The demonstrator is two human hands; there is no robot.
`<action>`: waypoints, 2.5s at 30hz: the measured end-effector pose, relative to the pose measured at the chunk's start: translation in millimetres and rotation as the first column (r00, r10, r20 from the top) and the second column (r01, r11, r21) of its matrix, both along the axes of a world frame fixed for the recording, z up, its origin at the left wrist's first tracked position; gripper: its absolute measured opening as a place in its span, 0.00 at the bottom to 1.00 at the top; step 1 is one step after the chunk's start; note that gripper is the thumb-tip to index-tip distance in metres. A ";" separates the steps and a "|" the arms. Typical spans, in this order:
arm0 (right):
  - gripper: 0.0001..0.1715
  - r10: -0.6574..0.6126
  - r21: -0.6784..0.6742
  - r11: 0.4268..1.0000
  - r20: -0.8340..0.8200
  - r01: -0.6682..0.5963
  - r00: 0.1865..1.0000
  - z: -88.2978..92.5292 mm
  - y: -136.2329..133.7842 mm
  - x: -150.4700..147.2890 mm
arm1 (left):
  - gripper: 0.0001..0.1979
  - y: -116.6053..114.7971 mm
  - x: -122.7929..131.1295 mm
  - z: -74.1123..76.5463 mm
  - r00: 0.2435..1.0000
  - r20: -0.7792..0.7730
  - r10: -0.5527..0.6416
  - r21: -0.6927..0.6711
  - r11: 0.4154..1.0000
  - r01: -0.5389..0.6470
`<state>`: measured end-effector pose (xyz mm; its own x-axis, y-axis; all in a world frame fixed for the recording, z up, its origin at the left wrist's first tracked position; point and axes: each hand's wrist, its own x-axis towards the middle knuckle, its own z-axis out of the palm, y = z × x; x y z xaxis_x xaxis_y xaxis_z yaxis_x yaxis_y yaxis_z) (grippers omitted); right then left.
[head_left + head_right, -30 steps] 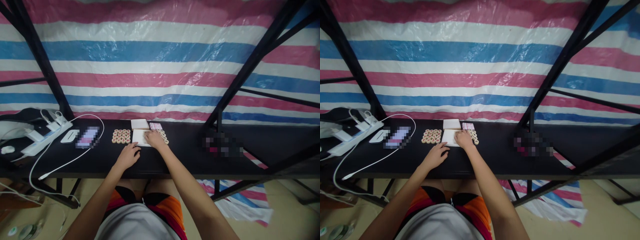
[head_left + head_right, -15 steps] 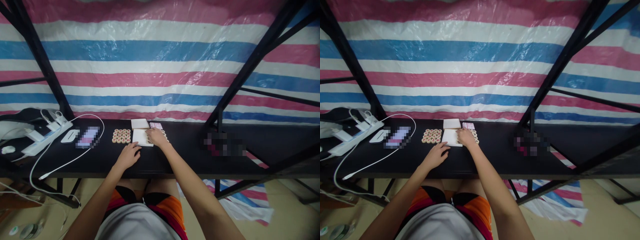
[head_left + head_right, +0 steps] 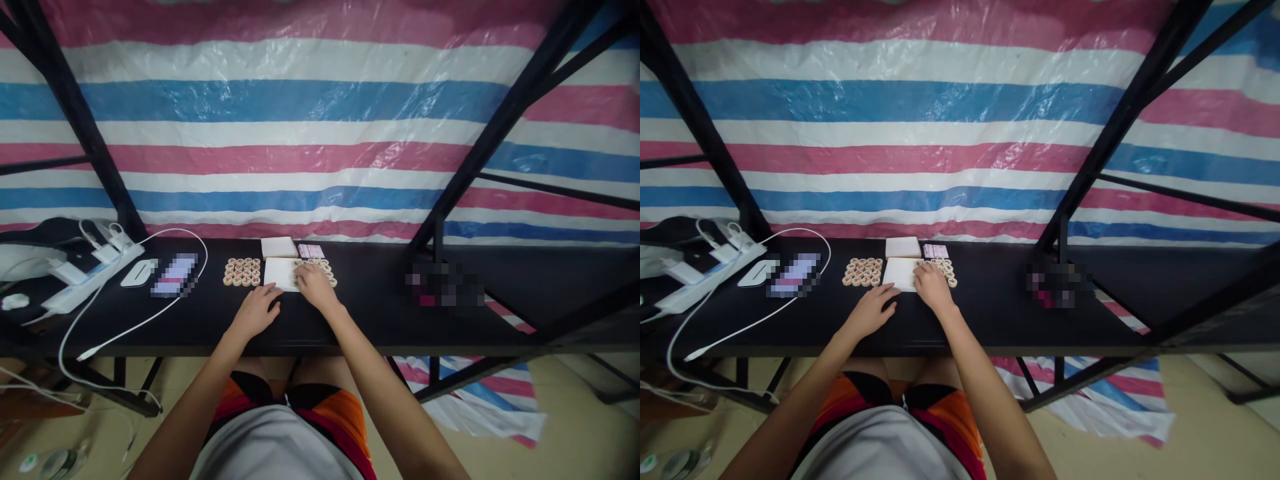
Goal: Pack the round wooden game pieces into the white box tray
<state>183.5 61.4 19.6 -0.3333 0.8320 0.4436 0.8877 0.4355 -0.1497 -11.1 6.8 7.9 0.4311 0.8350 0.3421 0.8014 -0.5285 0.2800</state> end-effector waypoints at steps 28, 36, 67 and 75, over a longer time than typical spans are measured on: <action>0.12 -0.323 -0.001 0.942 -0.267 0.335 0.908 -9.0 -35.7 14.5 | 0.16 -1.5 0.2 2.2 1.000 0.012 0.000 -0.003 1.000 0.000; 0.13 0.014 -0.003 1.000 -0.040 -0.014 0.999 -5.0 -30.3 -14.9 | 0.15 -1.7 0.8 2.3 0.999 0.025 -0.021 -0.016 1.000 0.022; 0.21 -0.338 -0.112 0.936 -0.029 0.333 0.941 -19.3 -30.1 14.4 | 0.19 0.2 1.4 -1.0 0.999 -0.007 0.046 0.036 0.998 -0.046; 0.11 -0.350 -0.110 0.934 -0.097 0.339 0.932 -21.2 -28.7 16.1 | 0.18 -0.5 1.3 1.4 1.000 0.015 0.019 0.039 0.999 -0.019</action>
